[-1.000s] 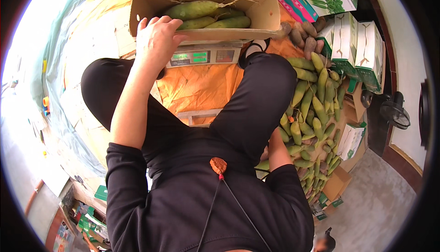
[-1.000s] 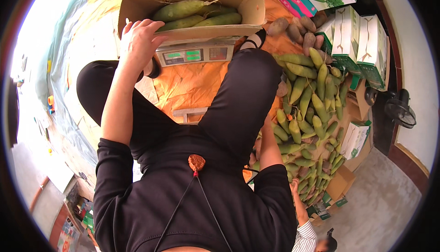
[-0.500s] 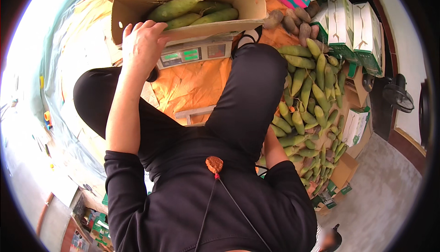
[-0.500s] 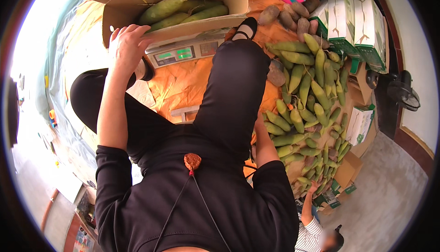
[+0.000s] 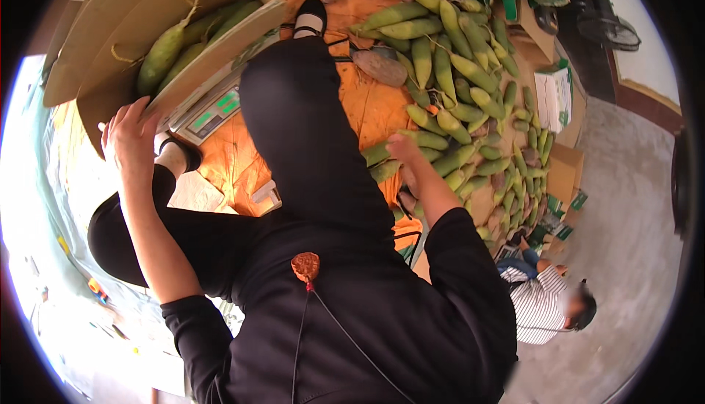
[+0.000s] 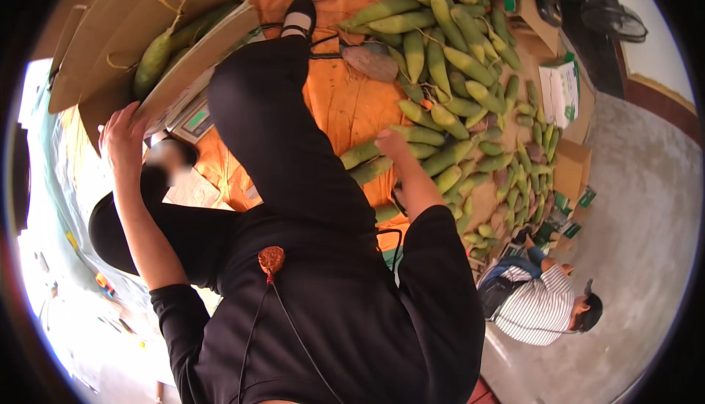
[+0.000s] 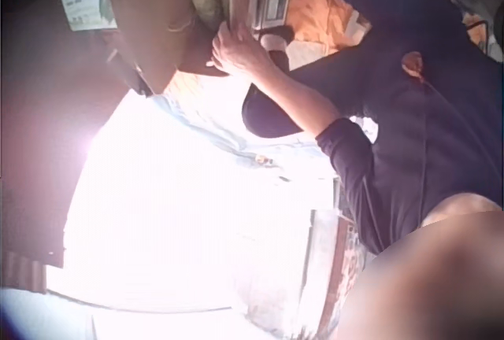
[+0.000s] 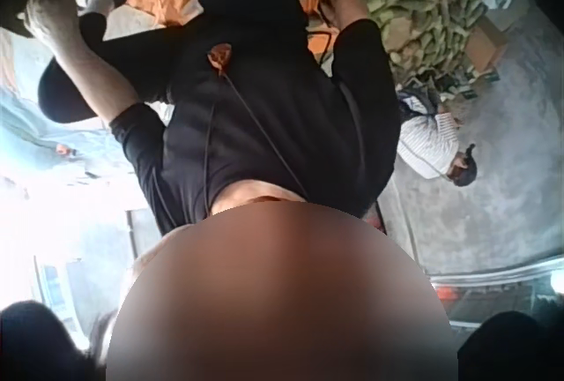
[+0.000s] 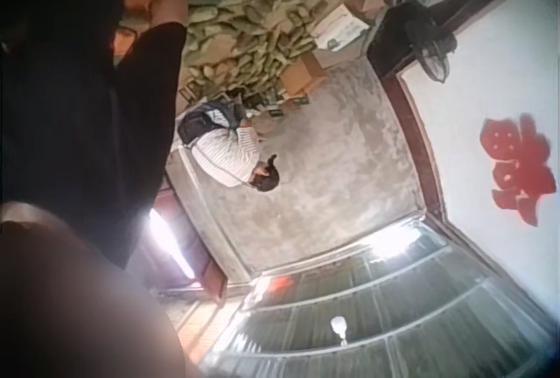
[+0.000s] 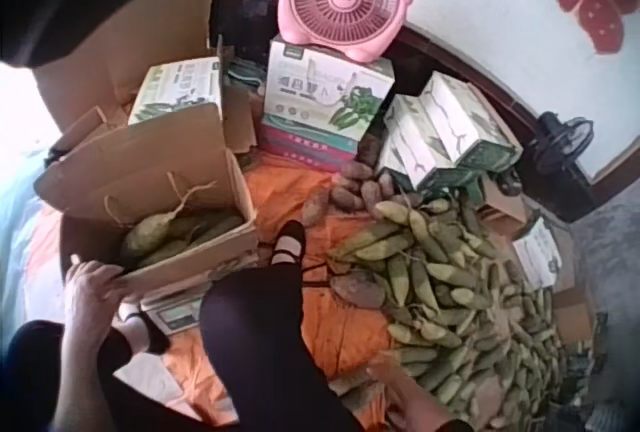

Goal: Pack corn from a pile on the floor into cardboard boxes and weight them.

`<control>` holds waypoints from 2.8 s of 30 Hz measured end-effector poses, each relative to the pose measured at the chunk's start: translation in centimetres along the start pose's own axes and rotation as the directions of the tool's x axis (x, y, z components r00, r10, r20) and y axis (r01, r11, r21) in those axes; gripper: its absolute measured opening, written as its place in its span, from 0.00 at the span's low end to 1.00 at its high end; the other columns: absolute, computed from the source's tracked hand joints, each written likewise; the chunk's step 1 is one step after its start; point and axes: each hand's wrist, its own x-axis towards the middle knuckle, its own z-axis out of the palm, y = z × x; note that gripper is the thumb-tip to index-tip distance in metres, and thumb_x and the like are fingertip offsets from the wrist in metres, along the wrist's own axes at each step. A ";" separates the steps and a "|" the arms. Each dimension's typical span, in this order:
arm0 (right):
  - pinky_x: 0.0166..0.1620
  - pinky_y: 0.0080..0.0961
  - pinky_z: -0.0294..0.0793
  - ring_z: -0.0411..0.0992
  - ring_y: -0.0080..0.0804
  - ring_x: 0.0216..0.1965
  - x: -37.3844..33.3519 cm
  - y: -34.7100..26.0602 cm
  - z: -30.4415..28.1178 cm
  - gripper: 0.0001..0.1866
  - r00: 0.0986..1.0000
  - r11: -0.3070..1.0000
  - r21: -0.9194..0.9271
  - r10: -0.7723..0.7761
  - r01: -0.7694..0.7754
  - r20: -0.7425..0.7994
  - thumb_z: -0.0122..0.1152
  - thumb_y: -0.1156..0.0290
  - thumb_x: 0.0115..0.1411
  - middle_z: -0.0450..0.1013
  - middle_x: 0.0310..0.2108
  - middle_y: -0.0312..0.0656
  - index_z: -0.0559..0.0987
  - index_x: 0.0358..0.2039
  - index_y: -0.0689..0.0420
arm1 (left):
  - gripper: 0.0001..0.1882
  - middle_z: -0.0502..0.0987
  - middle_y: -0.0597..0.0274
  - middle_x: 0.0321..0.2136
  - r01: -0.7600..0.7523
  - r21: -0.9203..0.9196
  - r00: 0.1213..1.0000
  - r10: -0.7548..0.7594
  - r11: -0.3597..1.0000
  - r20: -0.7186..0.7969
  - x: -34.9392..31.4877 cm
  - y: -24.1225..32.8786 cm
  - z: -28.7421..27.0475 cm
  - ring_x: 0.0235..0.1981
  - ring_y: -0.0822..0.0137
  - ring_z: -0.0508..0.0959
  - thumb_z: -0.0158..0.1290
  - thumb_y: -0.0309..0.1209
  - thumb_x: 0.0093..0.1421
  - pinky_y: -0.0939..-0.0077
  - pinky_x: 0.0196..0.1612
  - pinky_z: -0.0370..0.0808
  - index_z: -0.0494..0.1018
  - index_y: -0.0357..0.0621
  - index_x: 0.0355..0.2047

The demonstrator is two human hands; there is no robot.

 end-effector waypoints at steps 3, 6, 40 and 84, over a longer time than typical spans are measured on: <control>0.36 0.30 0.73 0.75 0.33 0.32 0.5 2.2 -3.6 0.12 0.996 0.993 -0.111 0.025 -0.035 -0.088 0.61 0.72 0.53 0.76 0.30 0.44 0.78 0.37 0.62 | 0.15 0.78 0.62 0.37 -0.015 -0.005 1.000 0.016 1.000 0.027 0.5 0.4 0.1 0.40 0.59 0.77 0.56 0.34 0.52 0.66 0.46 0.69 0.77 0.48 0.42; 0.36 0.29 0.73 0.75 0.33 0.32 0.5 3.5 -4.4 0.11 0.982 0.993 -0.112 0.006 -0.027 -0.187 0.62 0.72 0.53 0.76 0.31 0.43 0.78 0.37 0.62 | 0.15 0.78 0.61 0.37 -0.032 -0.011 0.999 0.032 0.999 0.043 0.7 0.5 0.3 0.40 0.58 0.77 0.57 0.33 0.52 0.67 0.45 0.70 0.77 0.48 0.42; 0.47 0.46 0.72 0.71 0.42 0.46 -4.0 3.0 13.5 0.22 0.739 -0.237 0.852 0.425 -0.467 0.523 0.62 0.60 0.57 0.70 0.46 0.43 0.69 0.48 0.54 | 0.15 0.79 0.61 0.36 0.028 -0.044 0.999 -0.027 0.999 0.028 0.0 -1.1 1.8 0.39 0.60 0.76 0.59 0.31 0.52 0.65 0.45 0.71 0.77 0.48 0.42; 0.48 0.41 0.69 0.70 0.49 0.43 -3.4 -11.1 6.9 0.29 0.854 0.865 -0.111 -0.501 0.489 -0.141 0.67 0.65 0.48 0.71 0.42 0.50 0.68 0.50 0.58 | 0.19 0.79 0.64 0.34 -0.012 -0.068 1.000 0.011 0.998 -0.018 0.1 -0.6 2.7 0.36 0.63 0.74 0.63 0.28 0.48 0.66 0.43 0.71 0.77 0.47 0.43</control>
